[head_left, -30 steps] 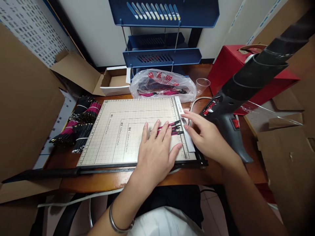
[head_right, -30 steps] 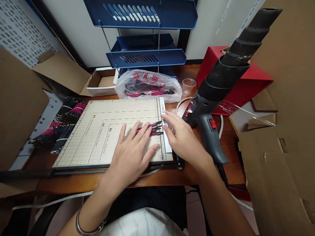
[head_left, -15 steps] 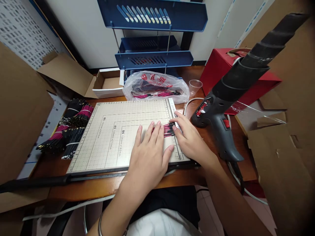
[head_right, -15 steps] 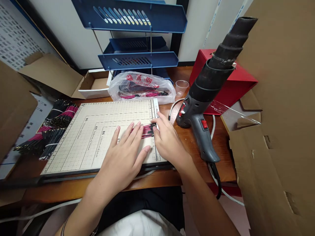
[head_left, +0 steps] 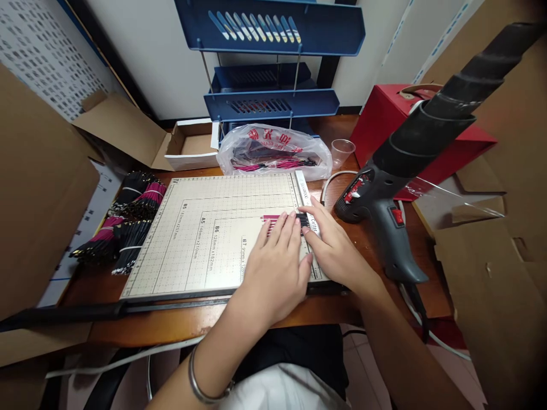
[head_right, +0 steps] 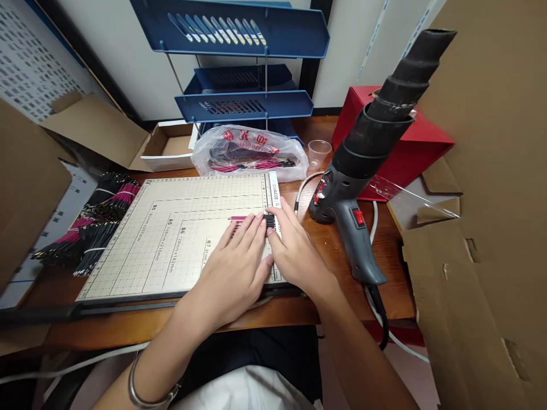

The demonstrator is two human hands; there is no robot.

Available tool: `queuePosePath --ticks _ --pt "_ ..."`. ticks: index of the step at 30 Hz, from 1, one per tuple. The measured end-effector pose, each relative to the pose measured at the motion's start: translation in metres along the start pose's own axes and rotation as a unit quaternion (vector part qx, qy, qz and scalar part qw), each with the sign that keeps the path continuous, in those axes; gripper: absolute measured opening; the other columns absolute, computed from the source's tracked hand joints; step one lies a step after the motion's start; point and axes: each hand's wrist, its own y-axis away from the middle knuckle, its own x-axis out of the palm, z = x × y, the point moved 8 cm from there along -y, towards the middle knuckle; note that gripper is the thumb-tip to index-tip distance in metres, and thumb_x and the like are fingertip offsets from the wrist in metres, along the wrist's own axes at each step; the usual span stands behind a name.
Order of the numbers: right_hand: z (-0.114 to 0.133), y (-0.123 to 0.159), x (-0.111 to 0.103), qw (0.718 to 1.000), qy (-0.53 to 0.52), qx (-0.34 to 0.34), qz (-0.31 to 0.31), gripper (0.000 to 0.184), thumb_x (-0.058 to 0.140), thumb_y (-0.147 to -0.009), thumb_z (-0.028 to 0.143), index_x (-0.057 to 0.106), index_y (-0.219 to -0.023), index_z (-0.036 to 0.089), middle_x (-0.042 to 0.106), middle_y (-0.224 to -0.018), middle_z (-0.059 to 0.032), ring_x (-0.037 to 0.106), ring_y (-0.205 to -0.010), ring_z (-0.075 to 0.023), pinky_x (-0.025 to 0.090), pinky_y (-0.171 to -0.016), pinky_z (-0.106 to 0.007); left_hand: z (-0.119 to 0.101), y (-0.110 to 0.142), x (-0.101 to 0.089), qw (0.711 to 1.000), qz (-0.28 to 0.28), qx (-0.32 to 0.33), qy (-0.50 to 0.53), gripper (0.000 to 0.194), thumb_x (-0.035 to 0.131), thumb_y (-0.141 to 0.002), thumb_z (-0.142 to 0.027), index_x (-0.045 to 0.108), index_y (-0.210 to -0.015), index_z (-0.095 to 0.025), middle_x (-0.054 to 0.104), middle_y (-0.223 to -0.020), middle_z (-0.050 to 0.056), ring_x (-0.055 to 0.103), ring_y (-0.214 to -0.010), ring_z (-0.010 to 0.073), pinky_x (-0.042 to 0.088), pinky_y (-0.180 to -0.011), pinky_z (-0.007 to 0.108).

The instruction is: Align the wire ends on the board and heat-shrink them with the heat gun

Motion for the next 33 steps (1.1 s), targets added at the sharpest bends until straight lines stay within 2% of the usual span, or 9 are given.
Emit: queuePosePath --ticks 3,7,12,19,21,26,30,33 --pt "0.0 0.0 -0.001 1.0 -0.001 -0.008 -0.01 0.045 0.042 -0.098 0.033 0.051 -0.14 0.018 0.031 -0.166 -0.0127 0.028 -0.156 -0.0223 0.025 -0.13 -0.049 -0.002 0.0 -0.004 1.0 -0.023 -0.005 0.008 0.062 0.028 -0.107 -0.039 0.038 -0.155 -0.001 0.032 -0.165 0.016 0.028 -0.156 0.0284 0.026 -0.128 0.051" --pt "0.0 -0.001 0.0 1.0 -0.003 -0.013 -0.018 0.047 0.043 -0.097 0.032 0.05 -0.141 0.016 0.034 -0.165 -0.0146 0.029 -0.156 -0.0223 0.025 -0.13 -0.05 0.007 0.012 -0.013 0.997 -0.063 -0.036 -0.006 0.062 0.029 -0.108 -0.041 0.038 -0.156 -0.003 0.035 -0.164 0.014 0.03 -0.155 0.028 0.023 -0.129 0.052" --pt "-0.002 0.0 0.002 1.0 -0.016 -0.004 -0.015 0.048 0.039 -0.098 0.031 0.048 -0.143 0.016 0.032 -0.166 -0.0117 0.027 -0.156 -0.0188 0.022 -0.131 -0.046 0.006 0.024 -0.006 0.998 -0.044 -0.03 -0.014 0.059 0.03 -0.108 -0.044 0.044 -0.153 -0.008 0.04 -0.162 0.009 0.034 -0.153 0.029 0.023 -0.128 0.053" --pt "-0.003 0.0 0.002 1.0 -0.029 0.001 0.007 0.053 0.037 -0.097 0.03 0.044 -0.148 0.016 0.028 -0.168 -0.0094 0.021 -0.158 -0.0162 0.018 -0.132 -0.043 0.005 0.012 -0.004 0.999 -0.023 -0.024 0.004 0.062 0.026 -0.109 -0.05 0.042 -0.155 -0.013 0.035 -0.165 0.004 0.029 -0.155 0.027 0.02 -0.13 0.052" --pt "-0.002 0.0 0.003 0.999 -0.03 0.0 0.015 0.055 0.038 -0.097 0.03 0.043 -0.149 0.015 0.026 -0.169 -0.0095 0.019 -0.159 -0.0164 0.017 -0.132 -0.043 0.004 0.012 -0.008 0.999 -0.036 -0.022 0.007 0.063 0.026 -0.108 -0.051 0.042 -0.155 -0.012 0.036 -0.165 0.005 0.03 -0.155 0.0267 0.021 -0.129 0.052" --pt "-0.004 0.0 0.004 0.999 -0.034 0.004 0.019 0.056 0.039 -0.097 0.031 0.043 -0.15 0.016 0.023 -0.169 -0.0096 0.018 -0.159 -0.0178 0.016 -0.132 -0.046 0.004 0.021 -0.015 0.993 -0.107 -0.04 0.008 0.069 0.028 -0.108 -0.052 0.039 -0.154 -0.002 0.038 -0.163 0.014 0.034 -0.153 0.0279 0.025 -0.127 0.051" --pt "-0.004 0.0 0.003 0.999 -0.034 0.0 0.012 0.053 0.04 -0.096 0.029 0.047 -0.148 0.019 0.024 -0.169 -0.0088 0.02 -0.159 -0.0187 0.014 -0.132 -0.048 -0.001 0.023 -0.007 0.996 -0.082 -0.021 0.0 0.066 0.032 -0.107 -0.053 0.046 -0.151 -0.005 0.045 -0.159 0.013 0.039 -0.15 0.0294 0.025 -0.127 0.052" --pt "-0.004 0.001 0.003 0.999 -0.039 0.005 0.013 0.054 0.038 -0.097 0.029 0.044 -0.15 0.017 0.024 -0.169 -0.0093 0.02 -0.159 -0.0178 0.015 -0.132 -0.047 -0.002 0.02 -0.005 0.998 -0.059 -0.003 0.001 0.065 0.032 -0.107 -0.054 0.048 -0.15 -0.009 0.045 -0.159 0.01 0.038 -0.151 0.0294 0.024 -0.128 0.053"
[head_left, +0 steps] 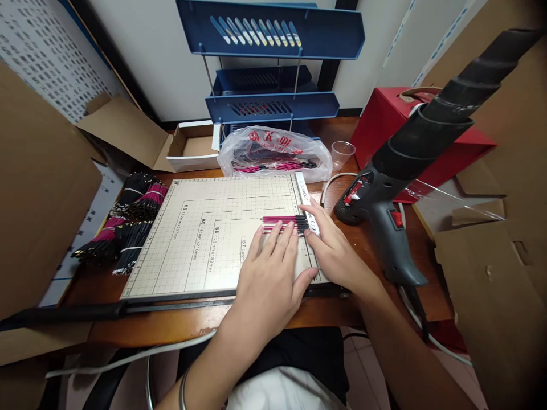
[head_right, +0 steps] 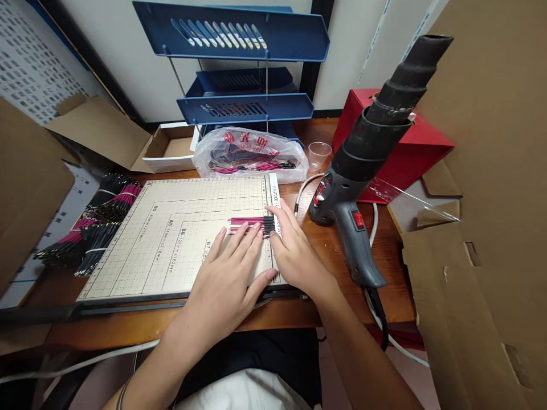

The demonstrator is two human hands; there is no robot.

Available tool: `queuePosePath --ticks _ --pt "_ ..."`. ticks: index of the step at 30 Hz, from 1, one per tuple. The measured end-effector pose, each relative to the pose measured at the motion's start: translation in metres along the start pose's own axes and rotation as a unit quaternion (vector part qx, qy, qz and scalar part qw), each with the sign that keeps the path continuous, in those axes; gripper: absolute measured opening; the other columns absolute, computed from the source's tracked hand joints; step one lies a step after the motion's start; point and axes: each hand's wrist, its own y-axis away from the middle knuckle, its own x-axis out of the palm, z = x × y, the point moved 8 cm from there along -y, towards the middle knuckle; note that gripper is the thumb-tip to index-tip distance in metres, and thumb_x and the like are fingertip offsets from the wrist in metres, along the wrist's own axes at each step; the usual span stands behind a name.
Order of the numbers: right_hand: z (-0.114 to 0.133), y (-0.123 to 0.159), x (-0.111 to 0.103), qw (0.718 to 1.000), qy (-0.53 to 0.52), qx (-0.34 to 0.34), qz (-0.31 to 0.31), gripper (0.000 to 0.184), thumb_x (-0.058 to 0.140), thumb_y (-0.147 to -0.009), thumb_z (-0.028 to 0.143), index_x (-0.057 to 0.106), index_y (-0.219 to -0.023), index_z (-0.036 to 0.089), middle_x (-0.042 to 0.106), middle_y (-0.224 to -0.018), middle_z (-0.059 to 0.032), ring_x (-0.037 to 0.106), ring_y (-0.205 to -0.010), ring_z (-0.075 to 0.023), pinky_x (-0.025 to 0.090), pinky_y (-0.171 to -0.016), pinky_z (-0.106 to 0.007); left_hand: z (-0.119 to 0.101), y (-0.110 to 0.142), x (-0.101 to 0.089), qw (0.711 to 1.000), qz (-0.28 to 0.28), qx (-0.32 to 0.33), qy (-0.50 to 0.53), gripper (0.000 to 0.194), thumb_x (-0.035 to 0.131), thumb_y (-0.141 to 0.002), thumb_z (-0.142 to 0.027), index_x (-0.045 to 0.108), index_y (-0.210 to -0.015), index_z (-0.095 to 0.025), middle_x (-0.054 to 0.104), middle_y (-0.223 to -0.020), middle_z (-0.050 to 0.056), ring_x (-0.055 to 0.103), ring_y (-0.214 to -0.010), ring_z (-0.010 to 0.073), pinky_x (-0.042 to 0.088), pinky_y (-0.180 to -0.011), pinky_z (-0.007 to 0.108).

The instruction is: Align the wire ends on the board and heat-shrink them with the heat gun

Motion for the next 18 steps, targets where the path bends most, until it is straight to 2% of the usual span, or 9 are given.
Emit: queuePosePath --ticks 7,12,15,18 --pt "-0.0013 0.0026 0.0016 1.0 -0.012 0.016 0.004 0.051 0.036 -0.102 0.038 0.042 -0.15 0.023 0.022 -0.17 -0.0048 0.018 -0.159 -0.014 0.019 -0.132 -0.043 0.0017 -0.0065 -0.0033 0.999 0.005 0.039 0.024 0.064 0.032 -0.107 -0.057 0.046 -0.152 -0.014 0.045 -0.16 0.004 0.034 -0.153 0.0276 0.023 -0.128 0.055" --pt "-0.0036 0.005 0.0015 1.0 -0.008 0.015 -0.001 0.049 0.036 -0.104 0.04 0.043 -0.148 0.022 0.024 -0.169 -0.0076 0.021 -0.158 -0.0158 0.017 -0.132 -0.045 0.0012 -0.0045 -0.0038 0.999 -0.013 0.014 0.026 0.07 0.032 -0.105 -0.059 0.04 -0.155 -0.01 0.039 -0.163 0.009 0.034 -0.153 0.0283 0.03 -0.124 0.054" --pt "-0.0037 0.0061 0.0008 1.0 -0.003 0.005 0.003 0.046 0.036 -0.104 0.039 0.045 -0.146 0.022 0.023 -0.169 -0.0093 0.021 -0.158 -0.0172 0.016 -0.132 -0.047 0.0012 -0.0031 -0.0034 0.999 -0.014 0.0 0.032 0.064 0.032 -0.107 -0.051 0.04 -0.154 -0.009 0.038 -0.164 0.01 0.033 -0.154 0.0274 0.03 -0.125 0.051" --pt "-0.0024 0.0034 0.0003 1.0 0.009 0.004 0.011 0.046 0.037 -0.102 0.038 0.045 -0.145 0.023 0.024 -0.169 -0.0083 0.021 -0.158 -0.0173 0.018 -0.131 -0.047 0.0056 -0.003 -0.0045 0.999 -0.019 -0.013 0.044 0.058 0.031 -0.108 -0.036 0.035 -0.157 -0.006 0.035 -0.165 0.011 0.029 -0.155 0.0269 0.025 -0.128 0.052"
